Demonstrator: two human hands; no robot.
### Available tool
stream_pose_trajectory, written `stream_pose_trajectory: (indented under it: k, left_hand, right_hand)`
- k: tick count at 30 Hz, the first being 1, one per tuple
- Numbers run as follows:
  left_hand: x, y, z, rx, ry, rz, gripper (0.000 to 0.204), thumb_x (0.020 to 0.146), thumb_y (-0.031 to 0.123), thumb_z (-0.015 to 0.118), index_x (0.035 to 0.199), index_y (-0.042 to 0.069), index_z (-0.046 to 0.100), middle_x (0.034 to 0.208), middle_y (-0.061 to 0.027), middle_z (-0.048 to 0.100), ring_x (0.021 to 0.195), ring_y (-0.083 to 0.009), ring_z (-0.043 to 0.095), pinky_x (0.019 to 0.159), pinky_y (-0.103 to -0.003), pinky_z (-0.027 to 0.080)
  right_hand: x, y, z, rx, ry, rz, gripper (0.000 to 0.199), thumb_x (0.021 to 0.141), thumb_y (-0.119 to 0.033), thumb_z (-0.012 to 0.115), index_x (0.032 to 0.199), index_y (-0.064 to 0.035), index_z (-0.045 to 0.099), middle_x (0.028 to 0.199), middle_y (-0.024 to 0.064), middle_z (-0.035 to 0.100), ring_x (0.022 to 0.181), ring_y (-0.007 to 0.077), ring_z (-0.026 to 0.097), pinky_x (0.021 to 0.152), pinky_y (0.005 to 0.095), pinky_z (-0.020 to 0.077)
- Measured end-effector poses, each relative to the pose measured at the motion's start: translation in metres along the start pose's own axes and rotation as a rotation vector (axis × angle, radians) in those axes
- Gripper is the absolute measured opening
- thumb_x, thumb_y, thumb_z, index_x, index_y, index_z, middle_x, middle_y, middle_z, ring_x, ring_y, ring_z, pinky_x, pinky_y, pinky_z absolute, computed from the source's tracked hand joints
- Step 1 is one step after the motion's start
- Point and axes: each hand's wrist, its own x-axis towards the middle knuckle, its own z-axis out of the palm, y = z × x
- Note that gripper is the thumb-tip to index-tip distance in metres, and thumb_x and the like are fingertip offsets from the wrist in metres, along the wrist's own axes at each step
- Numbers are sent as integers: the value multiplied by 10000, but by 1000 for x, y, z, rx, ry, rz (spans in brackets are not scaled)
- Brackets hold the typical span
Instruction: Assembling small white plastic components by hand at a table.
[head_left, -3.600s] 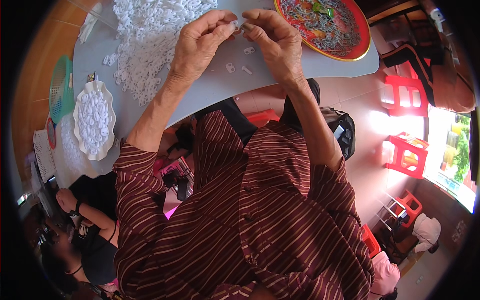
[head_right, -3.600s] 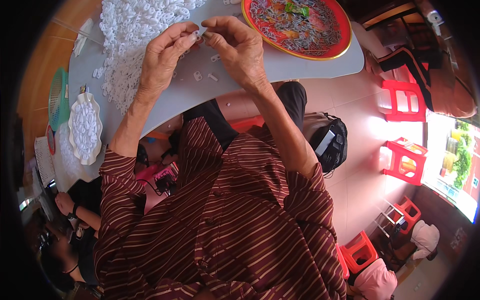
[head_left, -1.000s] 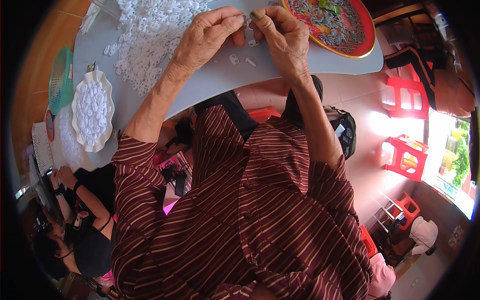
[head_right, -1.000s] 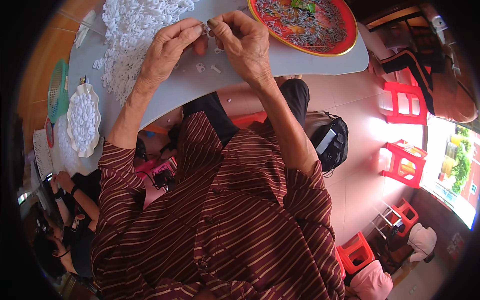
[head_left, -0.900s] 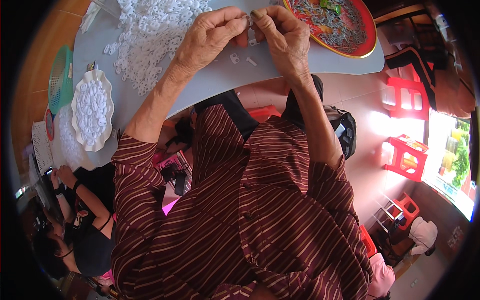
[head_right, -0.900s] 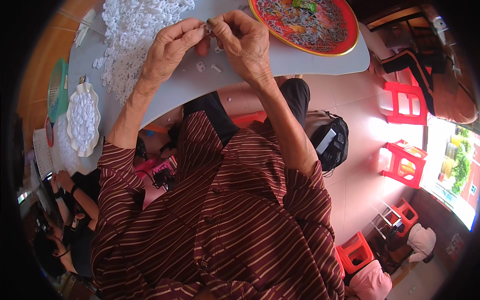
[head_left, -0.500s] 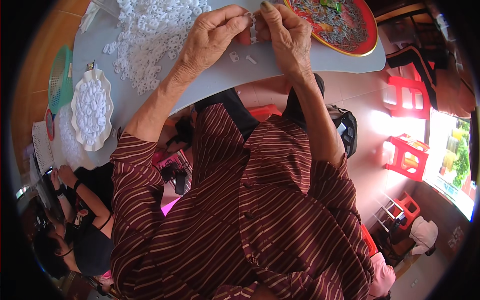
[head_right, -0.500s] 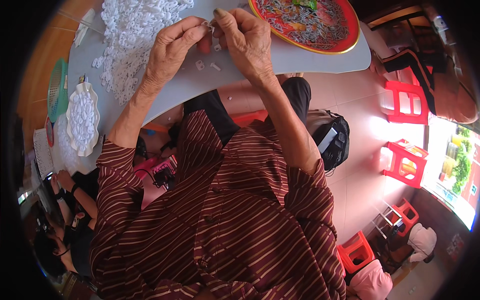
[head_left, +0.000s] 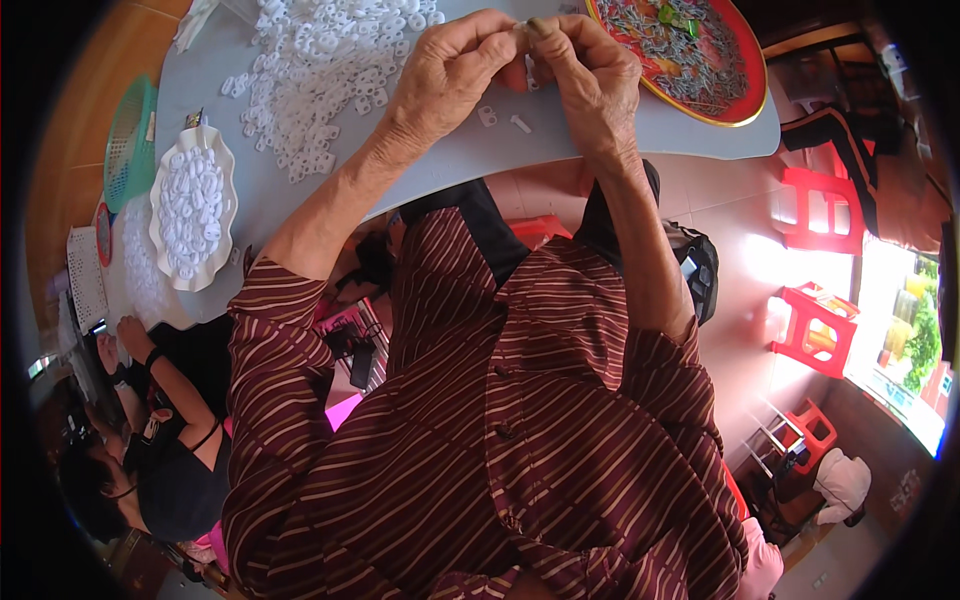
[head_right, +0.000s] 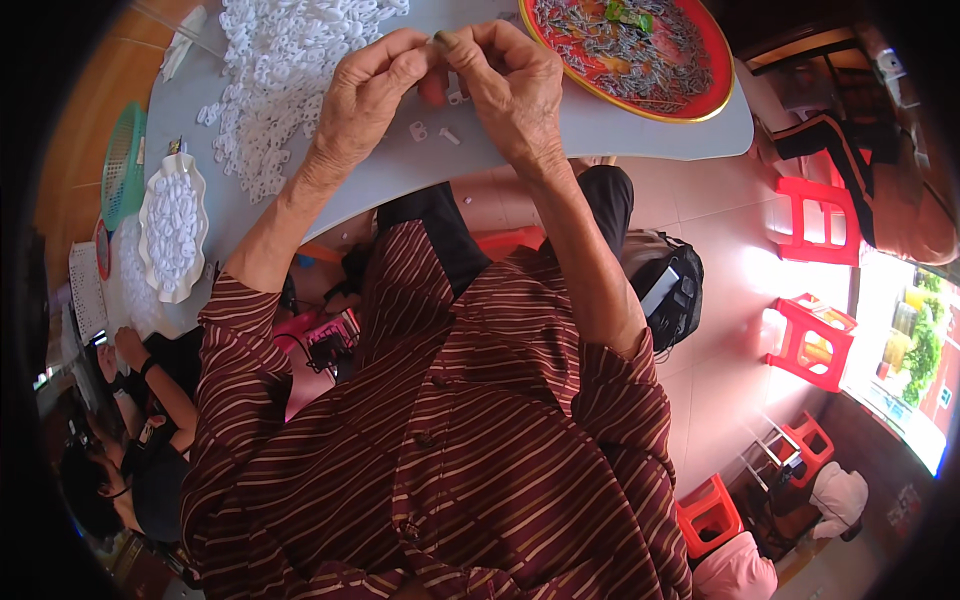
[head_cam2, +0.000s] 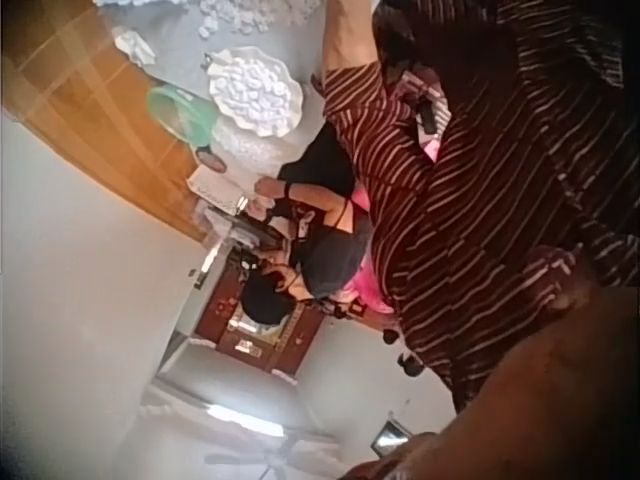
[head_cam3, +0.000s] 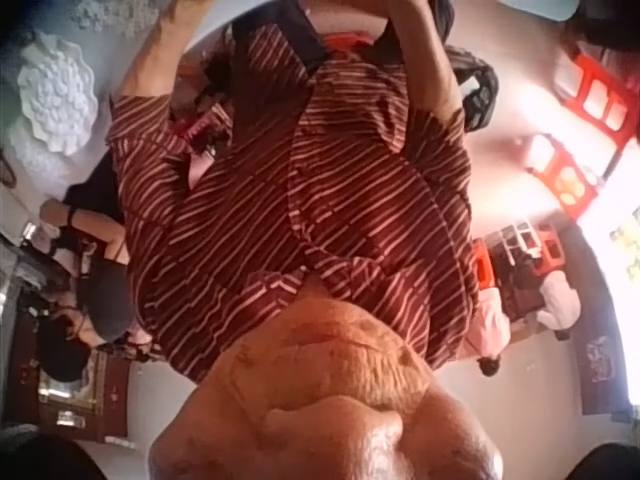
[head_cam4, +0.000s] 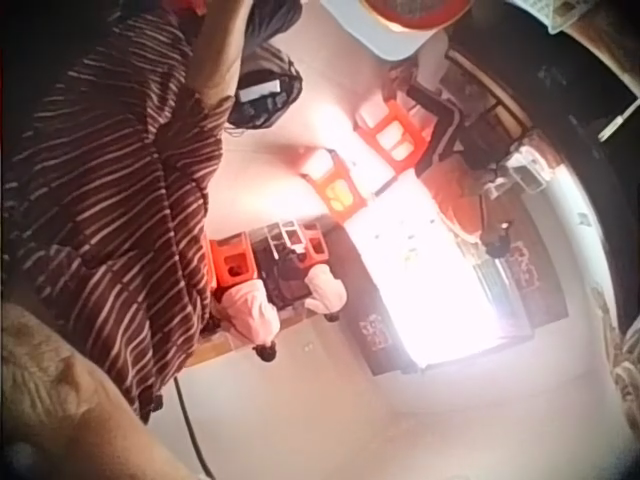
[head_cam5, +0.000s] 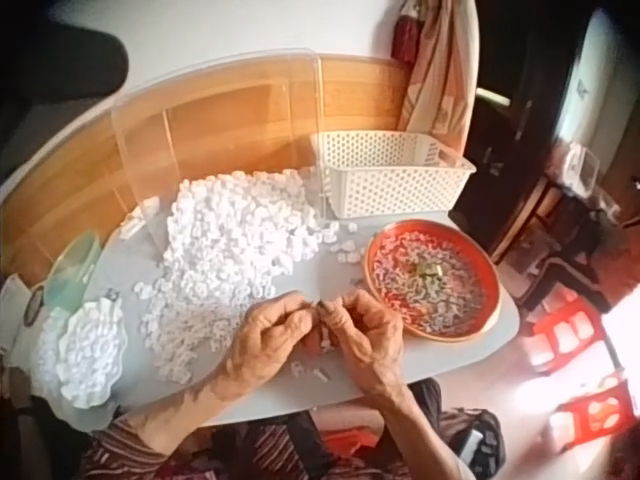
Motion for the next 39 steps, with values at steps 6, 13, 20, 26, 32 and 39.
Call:
stream_pose_trajectory:
  k: [6, 13, 20, 26, 32, 39]
  left_hand:
    - [12, 5, -33, 429, 232, 55, 168, 908, 146, 514, 966, 18, 608, 727, -44, 596, 736, -155, 564, 686, -267, 441]
    - [30, -7, -68, 1149, -18, 395, 111, 853, 95, 531, 905, 17, 589, 772, -107, 556, 816, -265, 534, 765, -331, 437]
    - [24, 0, -46, 1069, -75, 383, 104, 795, 29, 558, 897, 21, 576, 847, -128, 537, 898, -307, 488, 836, -389, 409]
    - [25, -5, -56, 920, 20, 472, 190, 771, 4, 580, 961, 18, 583, 858, -112, 549, 928, -295, 496, 848, -357, 412]
    - [21, 5, -43, 957, -147, 412, 177, 759, 3, 586, 935, 14, 582, 850, -111, 526, 929, -289, 486, 835, -364, 409]
    - [18, -4, -34, 930, -51, 398, 154, 775, 6, 576, 921, 0, 530, 821, -140, 484, 900, -303, 474, 811, -381, 408]
  right_hand:
    - [0, -1, 1, 192, 20, -36, 178, 856, -163, 648, 861, 14, 636, 689, 8, 612, 589, 51, 544, 544, 188, 442]
    - [0, 1, 0, 166, 3, 56, 160, 832, -134, 654, 865, 20, 629, 670, 0, 598, 601, 48, 547, 560, 184, 442]
    - [0, 1, 2, 122, -29, 32, 146, 832, -131, 648, 849, 13, 634, 637, -21, 559, 575, 36, 499, 533, 185, 403]
    - [1, 0, 1, 106, -20, 9, 148, 835, -131, 644, 850, 16, 631, 629, -23, 554, 569, 36, 492, 530, 187, 401]
    - [0, 2, 1, 93, -18, 9, 141, 837, -125, 638, 856, 15, 633, 630, -22, 555, 572, 38, 494, 534, 189, 406]
    - [0, -1, 2, 82, -34, 1, 135, 834, -115, 641, 864, 16, 633, 637, -9, 568, 580, 44, 507, 544, 191, 420]
